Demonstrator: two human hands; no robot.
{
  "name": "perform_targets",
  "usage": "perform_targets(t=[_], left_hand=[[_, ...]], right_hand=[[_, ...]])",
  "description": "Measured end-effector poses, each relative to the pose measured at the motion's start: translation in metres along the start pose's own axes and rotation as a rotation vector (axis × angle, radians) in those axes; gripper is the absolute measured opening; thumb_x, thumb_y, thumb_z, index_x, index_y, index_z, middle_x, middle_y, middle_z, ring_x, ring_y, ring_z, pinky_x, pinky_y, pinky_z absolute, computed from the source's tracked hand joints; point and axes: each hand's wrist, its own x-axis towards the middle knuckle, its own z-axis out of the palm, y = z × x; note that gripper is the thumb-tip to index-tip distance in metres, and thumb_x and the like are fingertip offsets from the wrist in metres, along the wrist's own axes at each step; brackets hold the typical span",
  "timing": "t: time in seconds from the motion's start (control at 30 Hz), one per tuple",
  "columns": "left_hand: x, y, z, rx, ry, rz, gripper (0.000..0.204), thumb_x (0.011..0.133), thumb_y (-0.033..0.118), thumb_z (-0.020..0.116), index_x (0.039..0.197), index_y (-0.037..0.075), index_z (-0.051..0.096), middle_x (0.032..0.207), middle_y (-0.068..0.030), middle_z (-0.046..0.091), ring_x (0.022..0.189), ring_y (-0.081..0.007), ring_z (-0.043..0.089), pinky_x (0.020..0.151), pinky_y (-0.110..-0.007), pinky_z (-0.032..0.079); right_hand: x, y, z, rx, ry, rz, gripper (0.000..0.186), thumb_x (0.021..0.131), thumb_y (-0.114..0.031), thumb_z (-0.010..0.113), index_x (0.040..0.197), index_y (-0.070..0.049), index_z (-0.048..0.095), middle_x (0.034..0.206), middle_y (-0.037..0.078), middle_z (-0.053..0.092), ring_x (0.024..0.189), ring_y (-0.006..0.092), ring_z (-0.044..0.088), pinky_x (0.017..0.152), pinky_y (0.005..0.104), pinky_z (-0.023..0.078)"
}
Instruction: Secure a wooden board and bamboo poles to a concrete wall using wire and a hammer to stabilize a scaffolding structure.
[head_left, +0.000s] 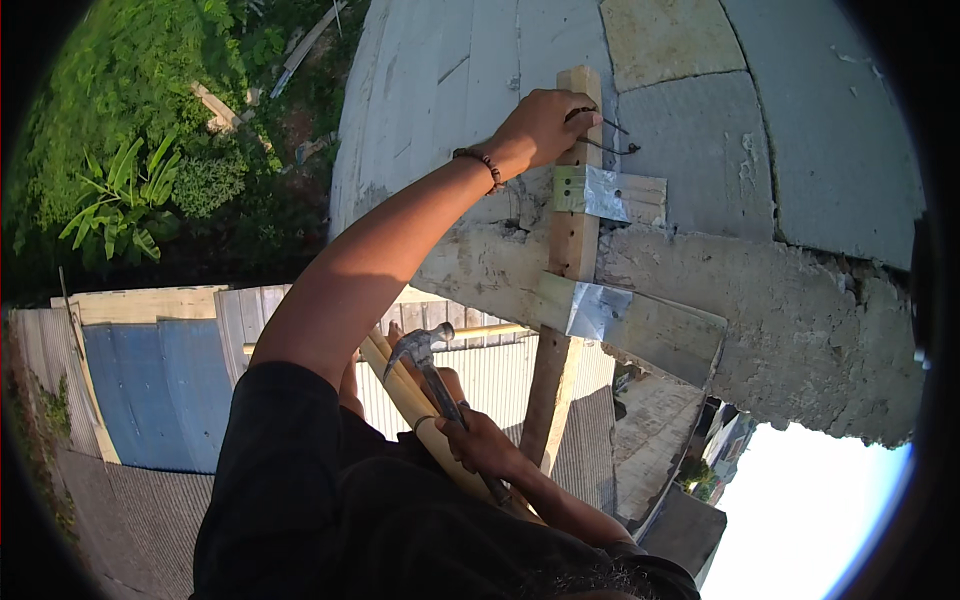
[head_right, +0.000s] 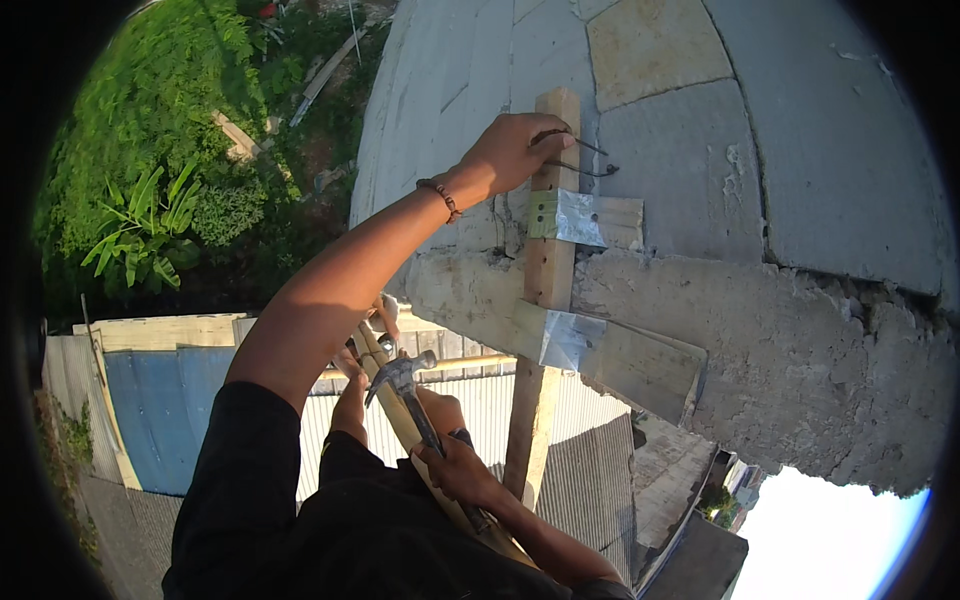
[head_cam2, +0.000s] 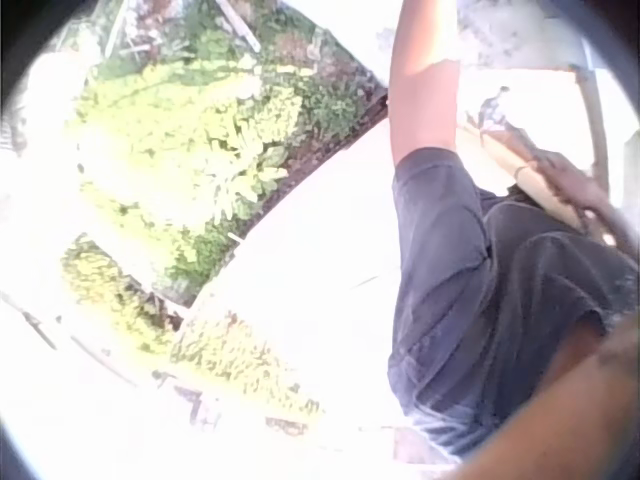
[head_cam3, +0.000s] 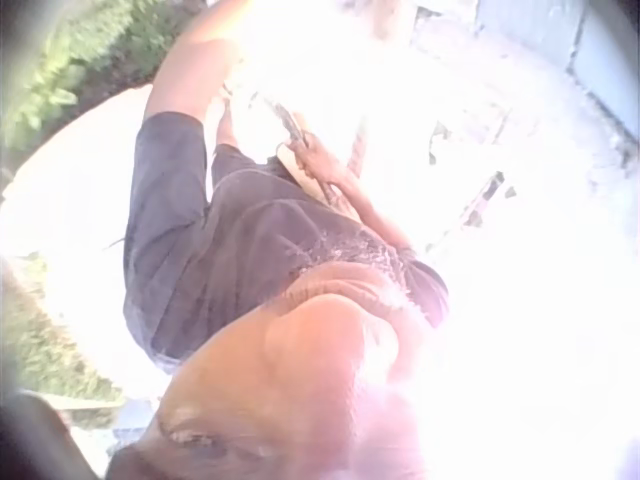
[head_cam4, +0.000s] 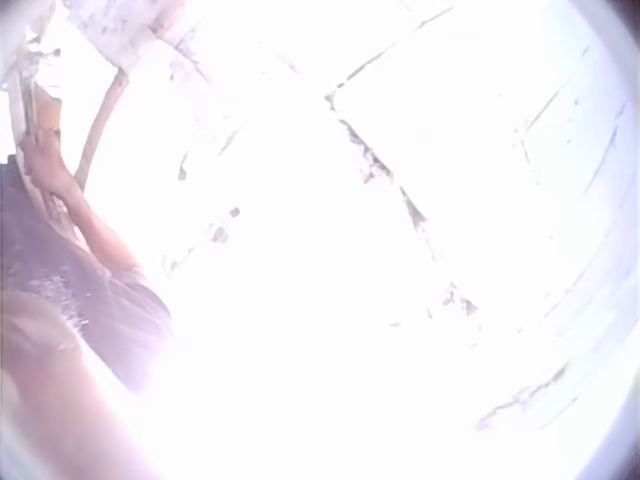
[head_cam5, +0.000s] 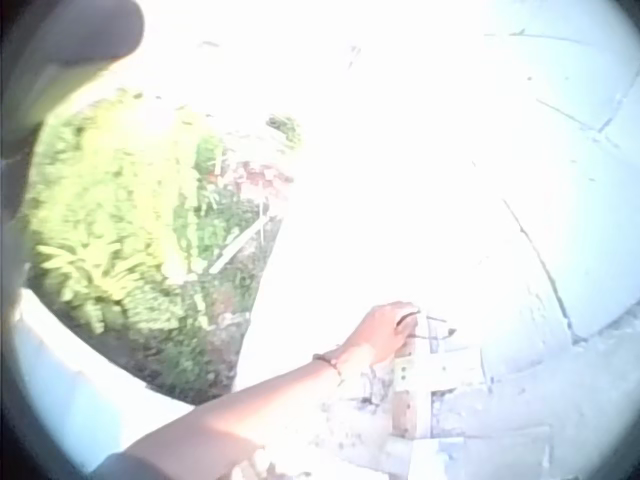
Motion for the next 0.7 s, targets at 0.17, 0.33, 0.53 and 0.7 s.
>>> perform_targets(t=[0.17, 0.33, 0.53, 0.7], left_hand=[[-0.001, -0.003, 0.004, -0.036, 0.092, 0.068, 0.031, 0.096, 0.034, 0.06, 0.103, 0.007, 0.072, 0.087, -0.0193, 0.07, 0.08, -0.0355, 0.067, 0.074, -0.042, 0.053], [-0.002, -0.01, 0.002, -0.148, 0.033, -0.004, 0.033, 0.094, 0.038, 0.064, 0.105, 0.008, 0.074, 0.091, -0.0165, 0.073, 0.083, -0.0283, 0.069, 0.075, -0.037, 0.054], [0.001, -0.01, -0.001, -0.34, -0.013, -0.134, 0.039, 0.087, 0.041, 0.073, 0.105, 0.006, 0.076, 0.095, -0.0096, 0.075, 0.085, -0.0184, 0.07, 0.078, -0.032, 0.055], [-0.007, -0.001, 0.01, -0.36, 0.101, -0.143, 0.043, 0.088, 0.041, 0.073, 0.104, 0.002, 0.075, 0.087, -0.0085, 0.073, 0.079, -0.0115, 0.064, 0.072, -0.028, 0.051]], right_hand=[[-0.02, -0.016, -0.016, -0.032, -0.028, -0.015, 0.038, 0.101, -0.043, 0.051, 0.087, -0.007, 0.047, 0.064, 0.001, 0.05, 0.052, 0.0094, 0.047, 0.048, 0.0281, 0.042], [-0.055, -0.027, -0.035, -0.13, 0.006, -0.11, 0.041, 0.101, -0.046, 0.051, 0.09, -0.006, 0.049, 0.064, -0.001, 0.048, 0.054, 0.0078, 0.046, 0.051, 0.027, 0.041], [-0.099, -0.042, -0.052, 0.116, 0.109, -0.477, 0.058, 0.102, -0.056, 0.039, 0.106, -0.001, 0.059, 0.056, -0.001, 0.047, 0.048, 0.0071, 0.042, 0.047, 0.0261, 0.034], [-0.098, -0.063, -0.055, 0.041, 0.427, -0.677, 0.058, 0.105, -0.05, 0.036, 0.108, 0.004, 0.058, 0.057, 0.0, 0.046, 0.047, 0.0081, 0.041, 0.047, 0.0246, 0.035]])
